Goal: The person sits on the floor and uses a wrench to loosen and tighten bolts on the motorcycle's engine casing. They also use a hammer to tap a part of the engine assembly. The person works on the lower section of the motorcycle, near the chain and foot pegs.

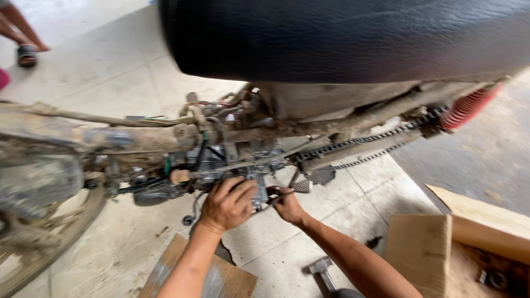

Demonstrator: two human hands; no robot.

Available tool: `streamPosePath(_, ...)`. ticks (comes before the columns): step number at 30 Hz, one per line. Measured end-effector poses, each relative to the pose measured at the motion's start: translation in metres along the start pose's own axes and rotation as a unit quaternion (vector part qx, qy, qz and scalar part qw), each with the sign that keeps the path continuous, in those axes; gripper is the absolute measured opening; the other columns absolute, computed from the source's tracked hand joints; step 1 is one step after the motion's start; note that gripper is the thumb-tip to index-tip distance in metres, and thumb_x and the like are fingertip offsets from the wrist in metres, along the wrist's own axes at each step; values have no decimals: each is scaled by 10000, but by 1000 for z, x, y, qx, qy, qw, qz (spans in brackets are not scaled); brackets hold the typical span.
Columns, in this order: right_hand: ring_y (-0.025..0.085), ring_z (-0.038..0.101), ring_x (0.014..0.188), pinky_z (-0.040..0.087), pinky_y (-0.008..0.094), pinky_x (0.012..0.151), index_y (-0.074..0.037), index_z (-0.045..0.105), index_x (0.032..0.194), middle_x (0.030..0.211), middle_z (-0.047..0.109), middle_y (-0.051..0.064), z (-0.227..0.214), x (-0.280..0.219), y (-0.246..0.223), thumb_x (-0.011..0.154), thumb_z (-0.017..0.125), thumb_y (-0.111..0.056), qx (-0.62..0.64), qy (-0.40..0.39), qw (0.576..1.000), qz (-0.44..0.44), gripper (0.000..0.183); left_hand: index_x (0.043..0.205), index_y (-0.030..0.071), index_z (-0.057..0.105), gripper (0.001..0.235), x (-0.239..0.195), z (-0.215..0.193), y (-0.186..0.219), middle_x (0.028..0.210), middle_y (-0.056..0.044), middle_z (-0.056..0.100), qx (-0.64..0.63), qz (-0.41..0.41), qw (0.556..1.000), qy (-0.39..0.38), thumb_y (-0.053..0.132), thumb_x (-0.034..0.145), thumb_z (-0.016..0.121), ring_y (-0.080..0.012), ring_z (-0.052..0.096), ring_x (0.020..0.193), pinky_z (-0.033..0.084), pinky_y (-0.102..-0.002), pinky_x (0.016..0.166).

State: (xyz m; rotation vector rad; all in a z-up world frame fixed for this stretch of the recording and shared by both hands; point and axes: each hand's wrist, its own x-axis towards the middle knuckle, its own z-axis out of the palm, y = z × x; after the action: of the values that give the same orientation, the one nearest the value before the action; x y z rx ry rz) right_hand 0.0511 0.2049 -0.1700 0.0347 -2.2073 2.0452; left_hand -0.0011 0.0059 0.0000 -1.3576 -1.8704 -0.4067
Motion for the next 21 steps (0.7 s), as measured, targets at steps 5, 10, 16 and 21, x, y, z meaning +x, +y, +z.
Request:
streamPosePath(5, 251, 718, 864, 602, 409, 773, 23, 761, 1044, 880, 750, 188, -1, -5, 11, 847, 748, 0, 25, 25, 999, 9, 199, 1051, 235, 731, 330, 11, 4, 4, 1092, 41, 712, 20, 7, 999, 28, 199, 824, 495, -219, 699, 979, 558, -359, 857)
streamPosePath(10, 213, 697, 905, 589, 402, 806, 2, 760, 1049, 908, 757, 161, -2, -10, -18, 843, 806, -57, 40, 10, 999, 16, 220, 1023, 240, 738, 322, 14, 2, 5, 1091, 62, 718, 29, 5, 999, 19, 185, 802, 509, -194, 699, 972, 561, -343, 870)
streamPosePath(16, 249, 743, 923, 589, 377, 808, -38, 764, 1055, 904, 768, 147, -4, -14, -26, 884, 788, -100, 0, 17, 1000, 23, 183, 985, 199, 741, 298, 26, 0, 9, 1038, 27, 720, 10, 18, 999, 47, 142, 829, 494, -213, 700, 936, 572, -348, 859)
streamPosePath(21, 263, 748, 907, 592, 400, 800, -32, 757, 1029, 886, 767, 156, -4, -14, -27, 902, 768, -105, -14, 15, 1000, 20, 147, 994, 194, 751, 306, 26, 1, 9, 1037, 15, 726, 17, 17, 999, 43, 129, 828, 502, -216, 701, 936, 579, -348, 851)
